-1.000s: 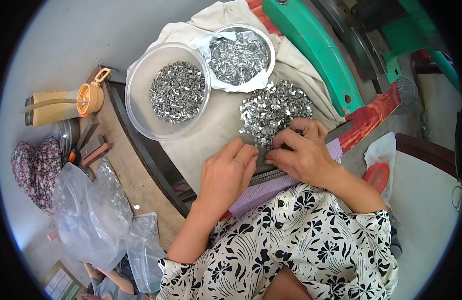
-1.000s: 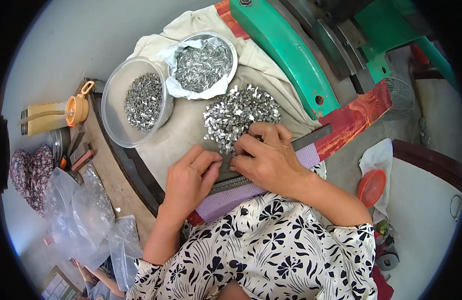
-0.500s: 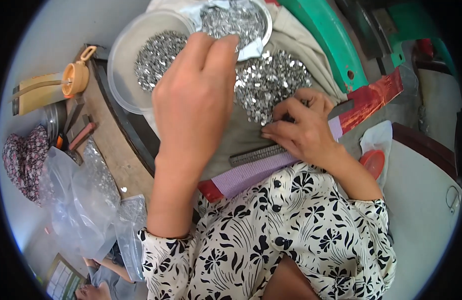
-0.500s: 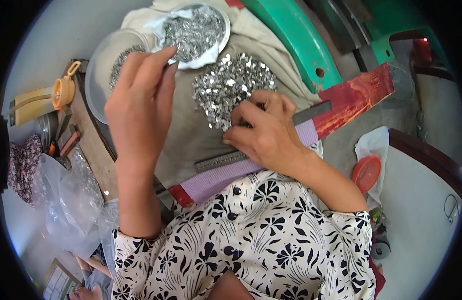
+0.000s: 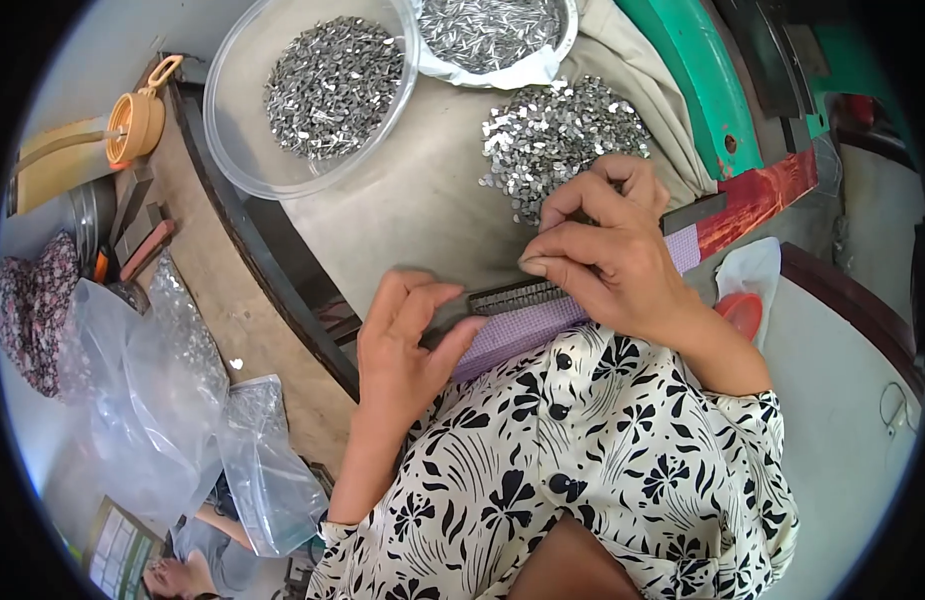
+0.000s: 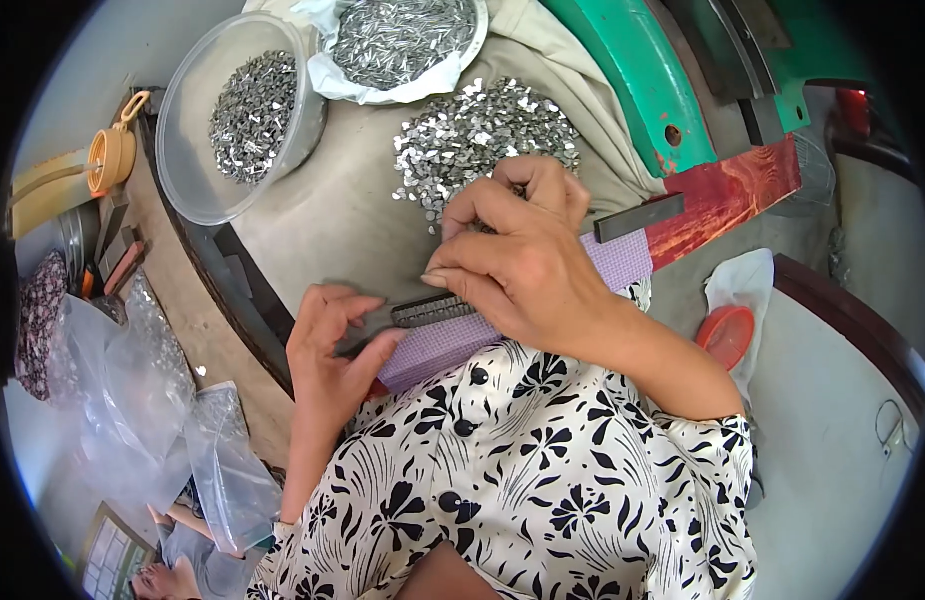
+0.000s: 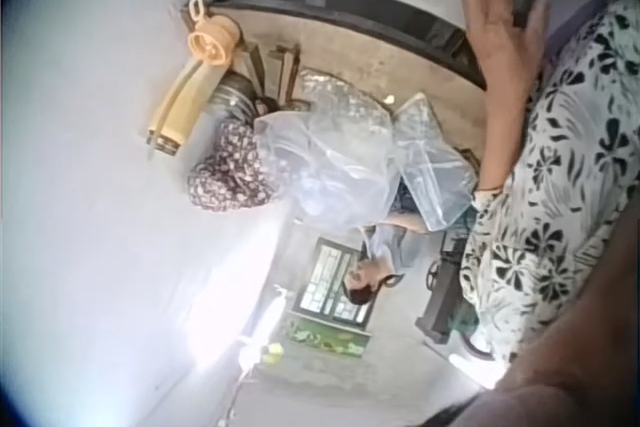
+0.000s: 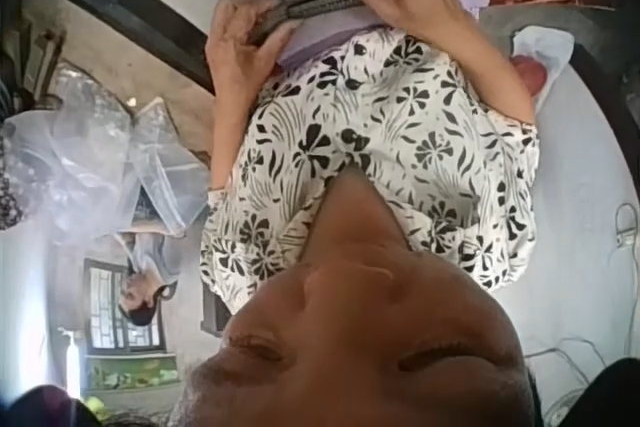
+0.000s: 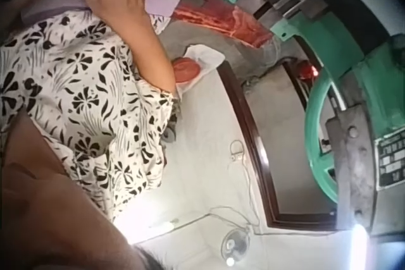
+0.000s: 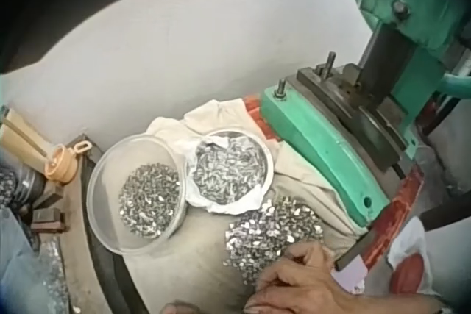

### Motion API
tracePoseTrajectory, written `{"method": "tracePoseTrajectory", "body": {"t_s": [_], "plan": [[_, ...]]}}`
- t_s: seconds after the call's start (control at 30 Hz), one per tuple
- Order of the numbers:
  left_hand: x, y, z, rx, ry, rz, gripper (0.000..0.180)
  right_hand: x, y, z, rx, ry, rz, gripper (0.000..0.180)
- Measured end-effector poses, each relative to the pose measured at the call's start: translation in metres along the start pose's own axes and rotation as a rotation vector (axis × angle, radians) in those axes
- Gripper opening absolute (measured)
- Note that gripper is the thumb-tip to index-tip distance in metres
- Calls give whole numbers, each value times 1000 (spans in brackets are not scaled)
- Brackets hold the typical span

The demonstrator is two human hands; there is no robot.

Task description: Manually placing small metal components into a slotted jig strip for assembly.

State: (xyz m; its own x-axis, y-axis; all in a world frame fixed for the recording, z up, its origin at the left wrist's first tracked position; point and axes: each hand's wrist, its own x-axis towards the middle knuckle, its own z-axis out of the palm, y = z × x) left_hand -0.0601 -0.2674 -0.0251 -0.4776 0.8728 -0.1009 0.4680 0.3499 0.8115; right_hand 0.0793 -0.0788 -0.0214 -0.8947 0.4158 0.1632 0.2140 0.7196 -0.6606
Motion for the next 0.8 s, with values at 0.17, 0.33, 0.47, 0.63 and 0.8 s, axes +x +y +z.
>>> {"method": "tracePoseTrajectory", "body": {"t_s": [0.17, 0.33, 0.47, 0.63, 0.8], "plan": [[-7, -7, 8, -27, 32, 3, 32, 3, -9, 14, 55, -75, -7, 9], [-5, -10, 9, -60, 48, 24, 31, 3, -15, 22, 105, -153, -14, 11], [-3, -10, 8, -52, 36, 6, 31, 5, -18, 26, 100, -178, 8, 11], [-3, -11, 8, -55, 36, 0, 31, 4, -18, 27, 93, -188, 47, 11], [-2, -10, 7, -69, 24, -5, 32, 3, -21, 27, 63, -182, 64, 13]]}}
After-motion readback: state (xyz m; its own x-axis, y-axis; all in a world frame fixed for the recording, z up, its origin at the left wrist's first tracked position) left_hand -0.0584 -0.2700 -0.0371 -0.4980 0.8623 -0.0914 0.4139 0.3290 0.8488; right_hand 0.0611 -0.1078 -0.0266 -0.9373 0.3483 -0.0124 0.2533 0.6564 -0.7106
